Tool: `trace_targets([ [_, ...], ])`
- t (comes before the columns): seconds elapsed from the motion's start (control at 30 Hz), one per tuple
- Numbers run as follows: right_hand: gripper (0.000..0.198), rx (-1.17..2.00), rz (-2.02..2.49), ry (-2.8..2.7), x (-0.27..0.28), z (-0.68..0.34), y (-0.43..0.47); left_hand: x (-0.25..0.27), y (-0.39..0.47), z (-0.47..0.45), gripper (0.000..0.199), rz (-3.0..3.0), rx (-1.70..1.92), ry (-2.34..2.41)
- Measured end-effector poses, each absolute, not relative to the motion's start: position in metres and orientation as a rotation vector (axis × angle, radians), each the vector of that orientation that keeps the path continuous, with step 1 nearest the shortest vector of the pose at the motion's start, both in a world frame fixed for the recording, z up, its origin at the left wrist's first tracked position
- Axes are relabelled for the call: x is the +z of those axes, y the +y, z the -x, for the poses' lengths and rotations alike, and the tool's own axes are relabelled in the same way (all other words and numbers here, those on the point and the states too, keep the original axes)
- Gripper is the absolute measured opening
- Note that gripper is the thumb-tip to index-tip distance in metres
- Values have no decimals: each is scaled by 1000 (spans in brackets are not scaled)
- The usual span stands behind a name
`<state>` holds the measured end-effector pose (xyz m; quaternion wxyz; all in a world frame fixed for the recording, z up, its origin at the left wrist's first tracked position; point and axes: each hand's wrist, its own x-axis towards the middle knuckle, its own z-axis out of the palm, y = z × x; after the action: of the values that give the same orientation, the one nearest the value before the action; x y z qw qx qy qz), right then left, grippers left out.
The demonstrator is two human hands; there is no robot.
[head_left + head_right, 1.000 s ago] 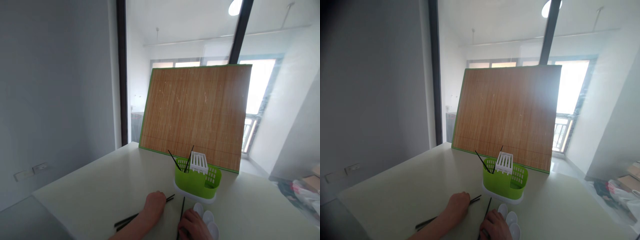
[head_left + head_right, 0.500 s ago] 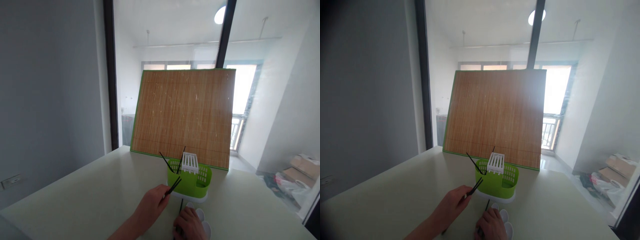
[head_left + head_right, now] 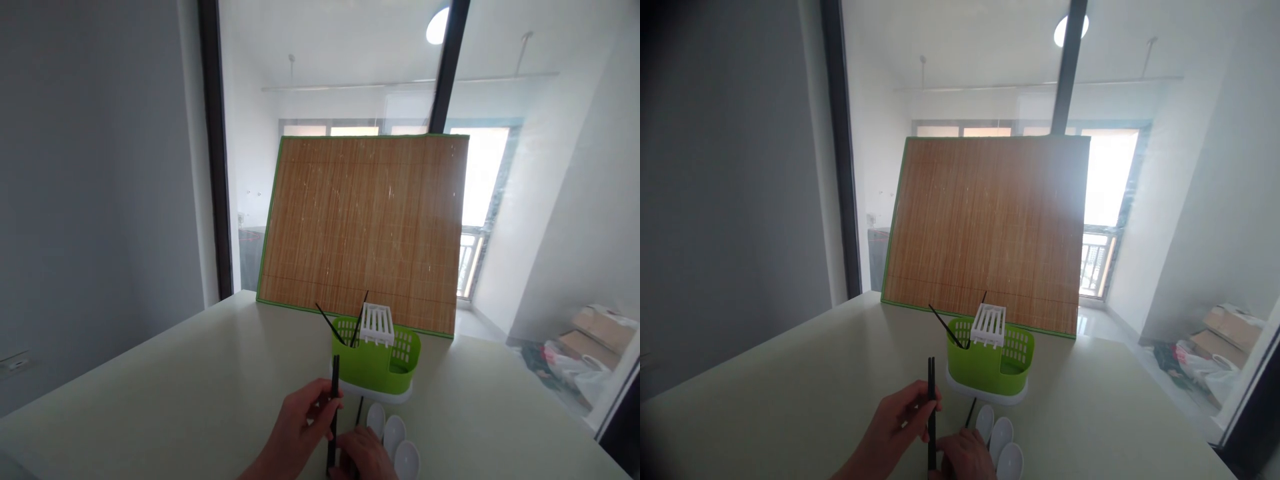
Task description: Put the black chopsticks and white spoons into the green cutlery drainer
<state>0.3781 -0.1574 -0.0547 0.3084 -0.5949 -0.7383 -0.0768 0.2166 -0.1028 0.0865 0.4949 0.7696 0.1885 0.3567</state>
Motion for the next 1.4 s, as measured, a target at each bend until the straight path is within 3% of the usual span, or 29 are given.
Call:
trace_targets([
  [0.2,22,-338,1538,-2053,-69,-377,-149,84,-111,-213,22,-1845,802,354],
  [0.53,23,-298,1585,-2061,-56,-378,-154,107,-108,-206,17,-2133,894,424],
  [0.7,35,-125,1583,-2003,-45,-377,-161,155,-86,-198,17,-1997,1256,505],
  [0.9,27,-117,1596,-2037,-48,-380,-157,196,-36,-223,24,-1837,1722,593],
  [1.17,25,-247,1587,-2091,-63,-386,-146,155,20,-280,30,-2076,1517,682],
  [1.4,22,-291,1560,-2117,-68,-388,-146,154,20,-297,28,-2268,1449,768],
])
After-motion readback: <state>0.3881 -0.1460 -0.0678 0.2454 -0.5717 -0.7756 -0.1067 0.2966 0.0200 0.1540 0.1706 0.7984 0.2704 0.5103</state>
